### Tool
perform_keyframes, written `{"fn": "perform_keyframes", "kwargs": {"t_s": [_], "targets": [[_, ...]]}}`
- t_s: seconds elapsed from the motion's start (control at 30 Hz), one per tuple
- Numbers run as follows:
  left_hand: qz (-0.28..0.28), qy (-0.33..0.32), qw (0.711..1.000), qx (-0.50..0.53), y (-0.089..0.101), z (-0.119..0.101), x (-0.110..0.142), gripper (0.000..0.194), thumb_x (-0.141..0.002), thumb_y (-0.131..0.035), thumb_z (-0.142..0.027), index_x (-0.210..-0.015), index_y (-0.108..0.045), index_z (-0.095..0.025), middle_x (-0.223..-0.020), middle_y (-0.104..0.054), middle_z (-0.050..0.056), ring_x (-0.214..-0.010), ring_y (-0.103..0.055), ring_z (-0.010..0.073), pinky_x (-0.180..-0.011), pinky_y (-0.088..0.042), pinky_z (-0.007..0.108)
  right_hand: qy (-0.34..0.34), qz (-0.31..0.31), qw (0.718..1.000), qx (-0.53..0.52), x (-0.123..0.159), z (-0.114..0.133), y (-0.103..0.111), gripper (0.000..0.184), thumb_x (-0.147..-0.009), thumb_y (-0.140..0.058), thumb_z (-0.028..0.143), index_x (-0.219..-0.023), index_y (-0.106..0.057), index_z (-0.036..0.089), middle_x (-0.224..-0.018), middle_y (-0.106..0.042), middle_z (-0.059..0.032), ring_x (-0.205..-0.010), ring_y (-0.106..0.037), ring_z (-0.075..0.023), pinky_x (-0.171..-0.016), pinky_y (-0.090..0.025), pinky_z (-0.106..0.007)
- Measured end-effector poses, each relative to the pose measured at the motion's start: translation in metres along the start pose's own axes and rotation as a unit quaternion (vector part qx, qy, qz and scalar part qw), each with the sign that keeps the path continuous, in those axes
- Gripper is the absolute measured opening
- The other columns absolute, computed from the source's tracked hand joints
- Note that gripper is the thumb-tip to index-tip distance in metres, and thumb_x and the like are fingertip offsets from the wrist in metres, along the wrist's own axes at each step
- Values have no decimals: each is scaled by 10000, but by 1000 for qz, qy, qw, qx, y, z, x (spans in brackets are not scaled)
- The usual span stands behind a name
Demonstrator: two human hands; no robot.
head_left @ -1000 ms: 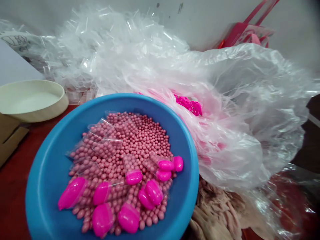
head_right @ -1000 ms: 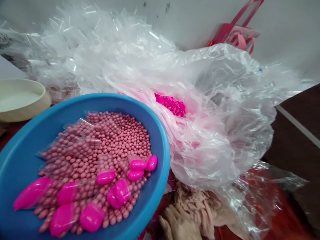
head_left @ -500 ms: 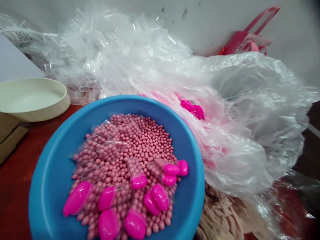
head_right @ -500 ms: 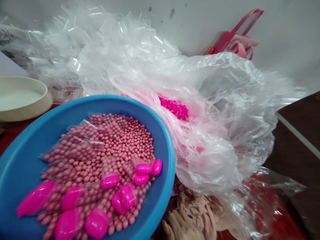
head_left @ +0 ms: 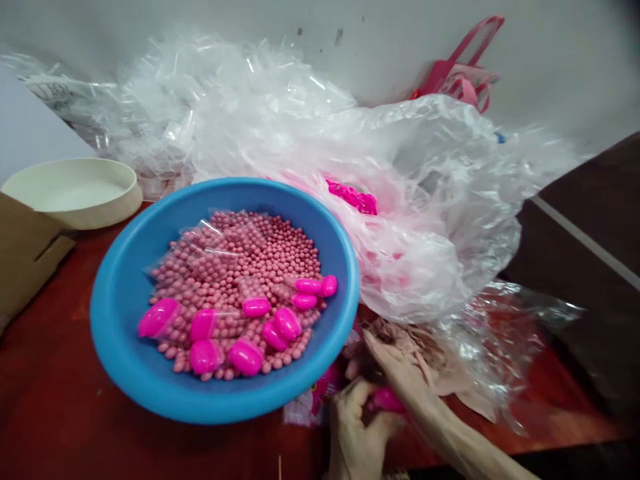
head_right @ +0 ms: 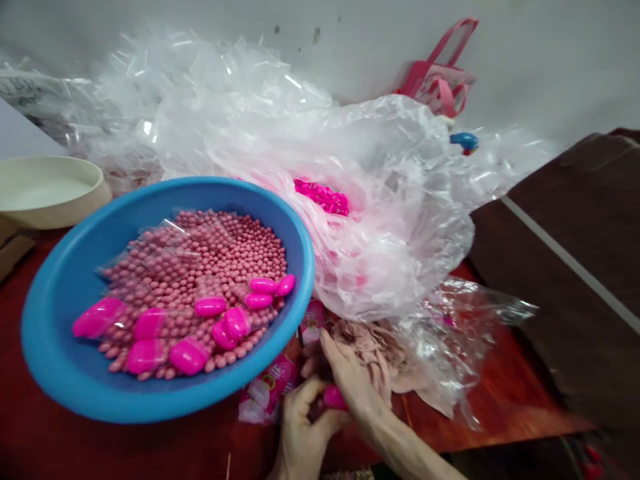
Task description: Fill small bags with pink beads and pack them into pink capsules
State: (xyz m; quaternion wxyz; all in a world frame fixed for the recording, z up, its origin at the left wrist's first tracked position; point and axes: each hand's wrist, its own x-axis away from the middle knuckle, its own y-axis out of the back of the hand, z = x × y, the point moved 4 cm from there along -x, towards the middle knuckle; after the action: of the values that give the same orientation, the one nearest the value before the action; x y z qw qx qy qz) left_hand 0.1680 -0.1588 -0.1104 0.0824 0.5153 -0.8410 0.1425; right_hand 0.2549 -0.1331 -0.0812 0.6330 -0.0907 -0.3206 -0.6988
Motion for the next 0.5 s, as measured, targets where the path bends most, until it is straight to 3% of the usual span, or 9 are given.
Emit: {"fn": "perform_keyframes", "kwargs": {"t_s": [0.07, 0.13, 0.37, 0.5], "targets": [[8, 12, 1000, 2, -3, -8, 0, 146, -709, -709, -157, -625, -591, -141, -533, -512, -62, -531, -528, 114, -510, -407, 227, -56, 53, 993, -95, 4, 1, 1, 496, -930, -278, 506, -875, -604, 137, -665, -623, -31, -488, -561, -104, -450, -446, -216], [27, 20, 999, 7, -5, -17, 4, 169, -661, -695, -99, -576, -559, -153, -460, -425, -85, -438, -444, 82, -432, -321, 205, -87, 91, 977, -172, 14, 4, 1, 422, -895, -357, 490, -875, -590, 139, -693, -622, -20, -458, -526, -67, -441, -415, -179], [57, -18, 998, -13, -5, -43, 24, 183, -616, -698, -133, -563, -527, -168, -471, -319, -95, -443, -306, 62, -411, -232, 193, -118, 166, 936, -288, 41, 9, -2, 366, -785, -556, 500, -808, -629, 141, -672, -619, -2, -415, -469, -38, -404, -341, -154], [48, 38, 998, 5, -7, -41, 30, 185, -590, -673, -133, -565, -493, -167, -499, -333, -87, -461, -286, 63, -419, -218, 196, -104, 170, 934, -295, 40, 6, -4, 400, -699, -604, 530, -747, -642, 135, -631, -625, -19, -497, -523, -78, -491, -387, -192]]}}
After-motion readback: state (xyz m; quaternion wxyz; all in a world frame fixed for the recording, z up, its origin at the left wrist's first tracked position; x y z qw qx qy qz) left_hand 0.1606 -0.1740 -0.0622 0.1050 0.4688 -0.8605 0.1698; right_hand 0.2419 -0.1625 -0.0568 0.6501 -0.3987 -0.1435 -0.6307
